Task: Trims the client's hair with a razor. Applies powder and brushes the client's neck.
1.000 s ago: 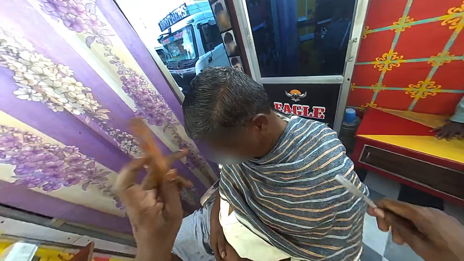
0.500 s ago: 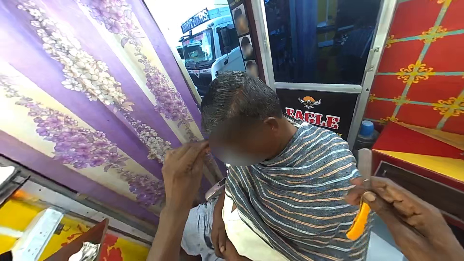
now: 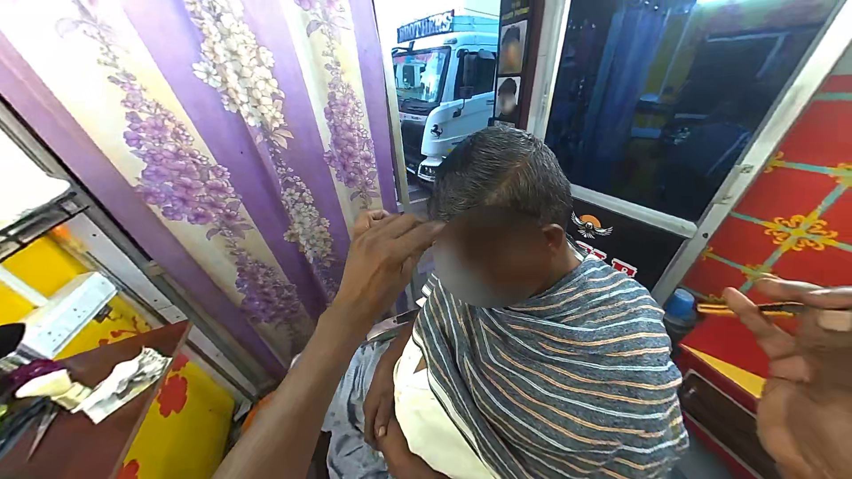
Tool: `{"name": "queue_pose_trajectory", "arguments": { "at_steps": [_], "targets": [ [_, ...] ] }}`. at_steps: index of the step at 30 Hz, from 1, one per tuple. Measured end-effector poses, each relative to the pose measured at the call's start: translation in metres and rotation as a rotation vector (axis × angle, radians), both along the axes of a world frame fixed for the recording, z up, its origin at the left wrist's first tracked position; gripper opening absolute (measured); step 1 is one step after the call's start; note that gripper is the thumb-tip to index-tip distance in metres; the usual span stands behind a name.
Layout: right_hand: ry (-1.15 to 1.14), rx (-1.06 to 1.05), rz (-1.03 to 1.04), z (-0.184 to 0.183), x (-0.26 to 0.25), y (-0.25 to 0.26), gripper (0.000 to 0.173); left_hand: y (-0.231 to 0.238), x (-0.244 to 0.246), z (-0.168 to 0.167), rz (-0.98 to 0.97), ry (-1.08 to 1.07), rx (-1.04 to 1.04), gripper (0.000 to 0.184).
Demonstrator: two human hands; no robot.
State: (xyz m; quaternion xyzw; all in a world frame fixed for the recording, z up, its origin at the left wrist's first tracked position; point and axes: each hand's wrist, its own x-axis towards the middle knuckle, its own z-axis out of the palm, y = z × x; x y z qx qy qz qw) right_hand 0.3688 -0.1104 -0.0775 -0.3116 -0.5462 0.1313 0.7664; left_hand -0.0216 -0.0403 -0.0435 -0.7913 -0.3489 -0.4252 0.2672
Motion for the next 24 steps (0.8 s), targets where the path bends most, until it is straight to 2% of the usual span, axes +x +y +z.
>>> {"name": "queue_pose_trajectory", "arguments": {
  "at_steps": [6,9,15,24],
  "targets": [
    [-0.397,0.055,-0.162,0.004,-0.051,0.022,0.023,0.010,-0.004,-0.007,0.071,0.049,-0.023,0.023],
    [-0.495,0.056,-0.275,0.002,-0.076,0.029,0.028,0.011,-0.005,-0.007,0.068,0.056,-0.020,0.023],
    [-0.685,0.173,-0.444,-0.007,-0.114,0.045,0.021,0.012,-0.005,-0.005,0.072,0.073,-0.022,0.024],
    [-0.803,0.244,-0.502,-0.009,-0.130,0.069,0.019,0.014,-0.005,-0.002,0.053,0.088,-0.033,0.022]
  ]
}}
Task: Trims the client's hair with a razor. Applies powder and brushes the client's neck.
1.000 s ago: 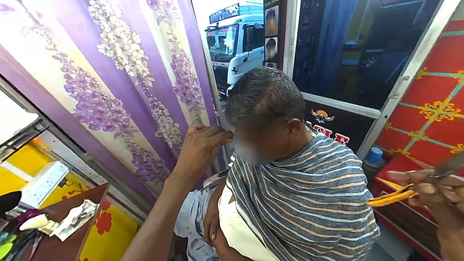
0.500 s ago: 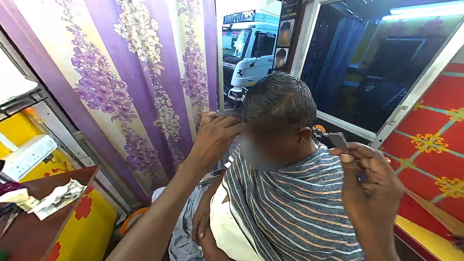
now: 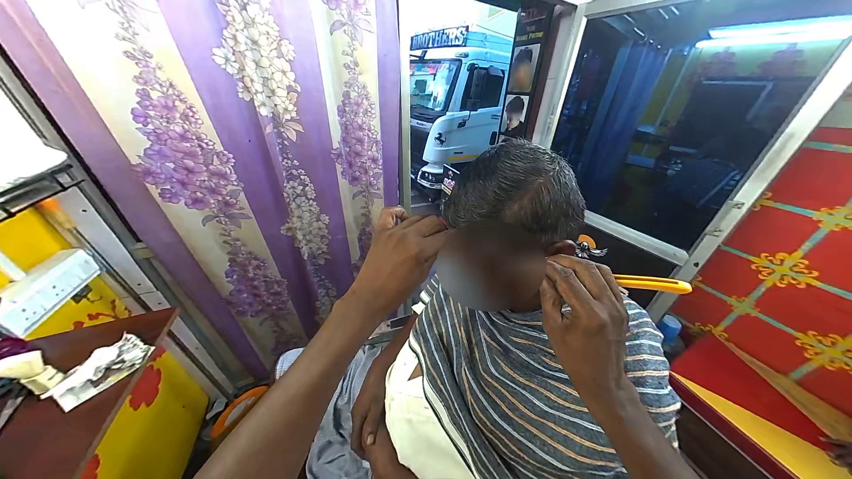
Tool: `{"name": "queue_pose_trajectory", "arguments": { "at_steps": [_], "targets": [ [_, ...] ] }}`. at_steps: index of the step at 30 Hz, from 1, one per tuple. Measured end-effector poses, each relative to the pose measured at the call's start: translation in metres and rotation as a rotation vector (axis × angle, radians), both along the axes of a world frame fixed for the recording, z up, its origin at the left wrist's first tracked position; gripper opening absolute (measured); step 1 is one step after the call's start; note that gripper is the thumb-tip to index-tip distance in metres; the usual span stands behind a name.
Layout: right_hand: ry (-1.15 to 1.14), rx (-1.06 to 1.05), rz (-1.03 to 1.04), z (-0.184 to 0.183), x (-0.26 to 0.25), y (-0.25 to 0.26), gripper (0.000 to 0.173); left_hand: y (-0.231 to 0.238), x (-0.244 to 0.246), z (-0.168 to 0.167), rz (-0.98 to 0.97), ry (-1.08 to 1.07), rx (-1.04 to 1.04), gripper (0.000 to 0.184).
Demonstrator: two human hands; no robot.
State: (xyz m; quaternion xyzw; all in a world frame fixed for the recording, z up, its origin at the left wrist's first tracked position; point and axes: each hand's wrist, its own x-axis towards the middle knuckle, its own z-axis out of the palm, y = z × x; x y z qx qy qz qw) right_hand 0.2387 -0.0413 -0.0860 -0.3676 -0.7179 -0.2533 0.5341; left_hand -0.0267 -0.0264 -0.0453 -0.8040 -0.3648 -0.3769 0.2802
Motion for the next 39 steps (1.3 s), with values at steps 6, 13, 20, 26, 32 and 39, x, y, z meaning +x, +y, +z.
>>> {"name": "queue_pose_trajectory", "arguments": {
  "at_steps": [6,13,20,26,32,39],
  "targets": [
    [-0.023,-0.004,-0.025,-0.001,0.000,0.003,0.019,0.001,0.001,0.001,0.009,0.009,0.004,0.023],
    [-0.047,-0.043,-0.016,0.007,0.001,0.000,0.020,0.003,0.003,0.001,0.010,0.005,0.011,0.024],
    [-0.065,-0.109,-0.001,0.017,0.001,-0.003,0.019,0.003,0.003,0.002,-0.001,-0.003,0.013,0.023],
    [-0.030,-0.014,0.003,0.012,0.004,0.001,0.019,0.004,0.003,0.002,0.002,-0.002,0.014,0.024],
    [-0.049,-0.029,0.001,0.009,0.005,0.004,0.020,0.003,0.004,0.002,-0.010,-0.008,0.009,0.024],
    [-0.033,-0.047,0.046,0.015,0.006,0.000,0.018,0.002,0.004,0.002,-0.005,-0.015,-0.002,0.023]
  ]
}}
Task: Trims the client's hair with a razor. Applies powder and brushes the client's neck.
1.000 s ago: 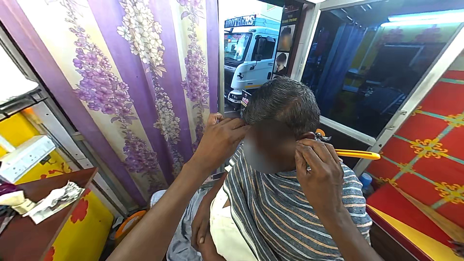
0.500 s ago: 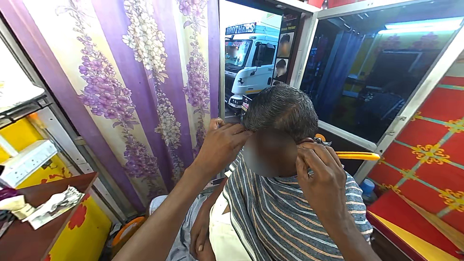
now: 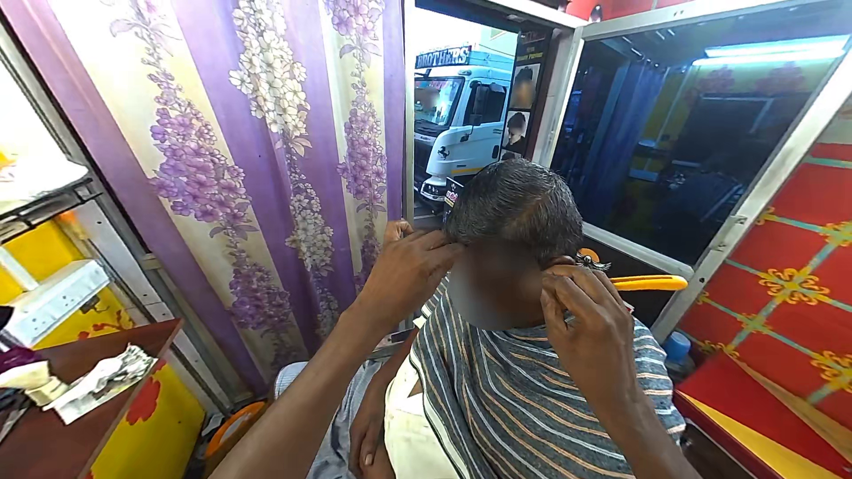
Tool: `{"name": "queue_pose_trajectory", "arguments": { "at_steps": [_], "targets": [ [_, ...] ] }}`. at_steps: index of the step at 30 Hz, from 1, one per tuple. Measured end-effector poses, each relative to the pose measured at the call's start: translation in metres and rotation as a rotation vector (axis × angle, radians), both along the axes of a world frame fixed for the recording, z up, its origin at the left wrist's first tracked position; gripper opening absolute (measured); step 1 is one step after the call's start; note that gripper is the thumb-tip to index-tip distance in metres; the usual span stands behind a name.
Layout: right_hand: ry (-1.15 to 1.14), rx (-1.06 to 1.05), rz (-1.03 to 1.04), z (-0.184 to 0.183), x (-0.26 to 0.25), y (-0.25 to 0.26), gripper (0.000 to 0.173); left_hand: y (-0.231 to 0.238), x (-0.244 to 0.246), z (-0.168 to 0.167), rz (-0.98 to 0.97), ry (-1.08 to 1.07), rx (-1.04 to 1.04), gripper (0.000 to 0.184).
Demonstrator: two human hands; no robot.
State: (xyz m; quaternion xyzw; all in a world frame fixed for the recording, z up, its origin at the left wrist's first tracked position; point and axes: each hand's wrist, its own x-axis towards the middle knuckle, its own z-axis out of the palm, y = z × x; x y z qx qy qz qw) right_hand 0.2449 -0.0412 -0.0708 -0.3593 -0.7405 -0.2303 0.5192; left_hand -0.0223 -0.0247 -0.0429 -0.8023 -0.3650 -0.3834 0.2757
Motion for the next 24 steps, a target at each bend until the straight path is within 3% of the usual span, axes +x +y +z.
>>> {"name": "queue_pose_trajectory", "arguments": {
  "at_steps": [17,21,24],
  "targets": [
    [-0.058,-0.112,0.045,-0.005,0.011,0.000,0.018,0.001,-0.001,-0.004,-0.013,-0.013,0.007,0.023],
    [0.105,-0.194,0.255,-0.016,0.027,-0.015,0.015,-0.011,0.001,-0.025,-0.215,-0.402,-0.030,0.018],
    [0.285,-0.195,0.225,-0.033,0.051,-0.028,0.016,-0.012,0.000,-0.050,-0.146,-0.566,-0.024,0.019]
  ]
}}
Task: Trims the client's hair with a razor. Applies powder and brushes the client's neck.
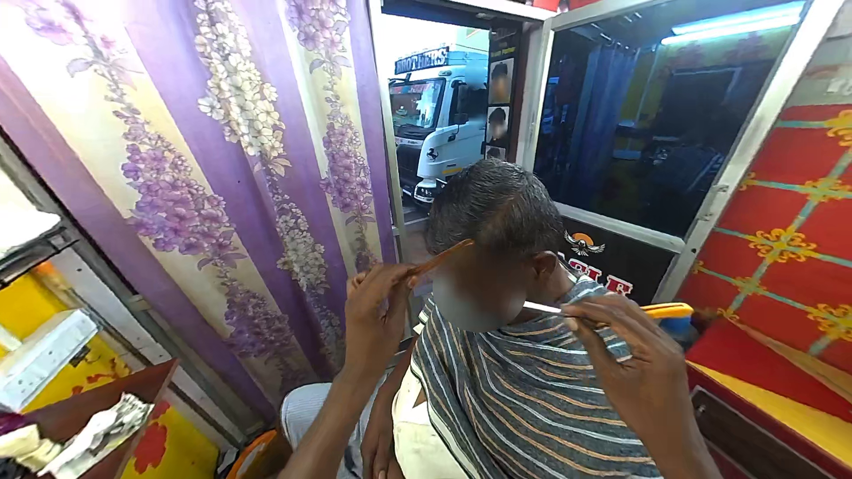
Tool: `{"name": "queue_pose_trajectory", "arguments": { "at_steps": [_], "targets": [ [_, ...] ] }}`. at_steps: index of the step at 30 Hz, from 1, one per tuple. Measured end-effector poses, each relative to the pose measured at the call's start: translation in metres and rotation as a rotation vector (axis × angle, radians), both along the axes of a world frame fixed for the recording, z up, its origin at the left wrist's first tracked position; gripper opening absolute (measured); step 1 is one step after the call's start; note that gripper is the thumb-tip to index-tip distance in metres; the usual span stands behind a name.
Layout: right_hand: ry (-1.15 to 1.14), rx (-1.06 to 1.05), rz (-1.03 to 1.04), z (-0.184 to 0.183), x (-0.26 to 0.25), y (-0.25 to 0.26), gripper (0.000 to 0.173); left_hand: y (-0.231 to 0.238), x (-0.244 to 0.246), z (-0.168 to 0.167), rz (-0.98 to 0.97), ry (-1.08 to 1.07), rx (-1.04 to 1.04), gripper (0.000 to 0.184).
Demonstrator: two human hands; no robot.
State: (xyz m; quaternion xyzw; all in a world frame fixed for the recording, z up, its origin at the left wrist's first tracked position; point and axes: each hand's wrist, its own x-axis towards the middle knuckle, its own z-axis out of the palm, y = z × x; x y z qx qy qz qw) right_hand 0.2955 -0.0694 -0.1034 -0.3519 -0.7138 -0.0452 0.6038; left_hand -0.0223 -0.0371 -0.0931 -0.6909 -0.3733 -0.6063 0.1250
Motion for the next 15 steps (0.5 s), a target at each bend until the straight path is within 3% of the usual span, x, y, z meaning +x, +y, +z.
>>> {"name": "queue_pose_trajectory", "arguments": {
  "at_steps": [4,8,11,15],
  "targets": [
    [0.264,-0.079,-0.135,-0.026,0.031,-0.025,0.023,0.004,0.006,-0.011,0.118,0.165,-0.033,0.022],
    [0.346,-0.136,-0.340,-0.054,0.062,-0.046,0.028,-0.008,0.031,-0.005,0.199,0.370,-0.019,0.022],
    [0.201,-0.112,-0.540,-0.080,0.080,-0.056,0.031,-0.015,0.043,-0.004,0.149,0.519,-0.021,0.024],
    [-0.082,-0.120,-0.567,-0.115,0.099,-0.065,0.037,-0.027,0.051,0.006,0.135,0.361,0.054,0.021]
  ]
}}
